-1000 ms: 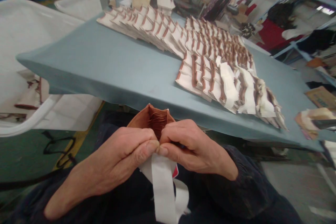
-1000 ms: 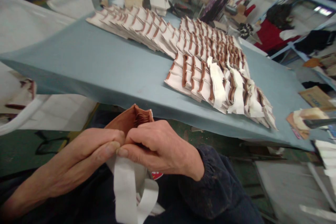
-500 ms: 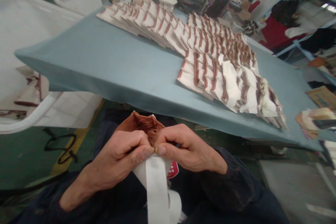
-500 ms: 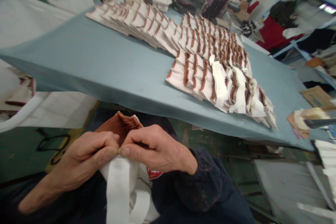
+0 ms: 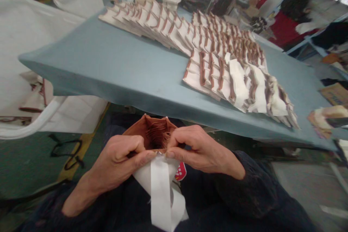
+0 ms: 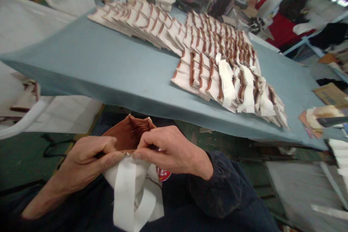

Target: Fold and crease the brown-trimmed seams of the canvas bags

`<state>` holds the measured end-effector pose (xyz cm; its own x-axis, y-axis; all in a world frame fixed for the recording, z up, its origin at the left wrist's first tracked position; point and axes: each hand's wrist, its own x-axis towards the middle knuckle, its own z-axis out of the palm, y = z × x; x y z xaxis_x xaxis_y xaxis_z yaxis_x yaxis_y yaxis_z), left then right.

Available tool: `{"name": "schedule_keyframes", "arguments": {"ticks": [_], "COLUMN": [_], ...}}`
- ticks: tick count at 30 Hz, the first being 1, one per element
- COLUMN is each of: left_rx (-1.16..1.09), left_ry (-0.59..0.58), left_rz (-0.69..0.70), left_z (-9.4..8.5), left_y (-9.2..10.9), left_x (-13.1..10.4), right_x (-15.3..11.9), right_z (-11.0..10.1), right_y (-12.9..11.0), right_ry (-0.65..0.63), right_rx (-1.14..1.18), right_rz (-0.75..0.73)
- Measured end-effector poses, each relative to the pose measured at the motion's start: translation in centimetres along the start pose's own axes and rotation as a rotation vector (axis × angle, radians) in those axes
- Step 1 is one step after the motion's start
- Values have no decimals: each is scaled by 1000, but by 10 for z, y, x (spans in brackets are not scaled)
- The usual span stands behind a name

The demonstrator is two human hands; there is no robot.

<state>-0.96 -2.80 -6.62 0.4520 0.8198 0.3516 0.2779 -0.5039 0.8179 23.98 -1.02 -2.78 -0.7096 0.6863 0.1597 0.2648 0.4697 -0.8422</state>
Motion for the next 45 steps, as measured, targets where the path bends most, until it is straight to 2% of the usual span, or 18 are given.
{"name": "schedule_keyframes", "arguments": {"ticks": [4,8,13,16,22,28,31,34,39,42,45], "left_rx": [-136,-235,-175,-158,-268,-82,-46,-108,-226,-286,-278], "left_ry": [-18,-94,-178,-258,-382,-309,-246,-222,-272,-282,-224], "left_rz": [-35,-66,-97,-161,-261,-143,-135,-196,-273,-270,-199], "left_z": [2,-1,-3,-3,-4,1,5,7,8,10,15], "left_y": [-3,0,11,20,30,28,27,25,26,35,47], "left_x": [0,2,8,17,29,23,21,21,23,22,17], "right_x": [0,-1,-4,-4,0,-1,-2,-2,-1,0,1], "right_z": [-2,-5,-7,-7,-11,-12,-13,-13,-12,-12,-10], "right_y": [-5,-10,-8,-8,-9,-6,-3,-2,-3,-5,-5], "right_ry": [0,-40,-38,-62,-99,-114,-104,-55,5,18,18], "right_rx": [49,86,70,33,-89,-112,-120,-135,-163,-139,-78], "right_rz": [9,33,44,17,-13,-34,-42,-61,-114,-125,-129]}}
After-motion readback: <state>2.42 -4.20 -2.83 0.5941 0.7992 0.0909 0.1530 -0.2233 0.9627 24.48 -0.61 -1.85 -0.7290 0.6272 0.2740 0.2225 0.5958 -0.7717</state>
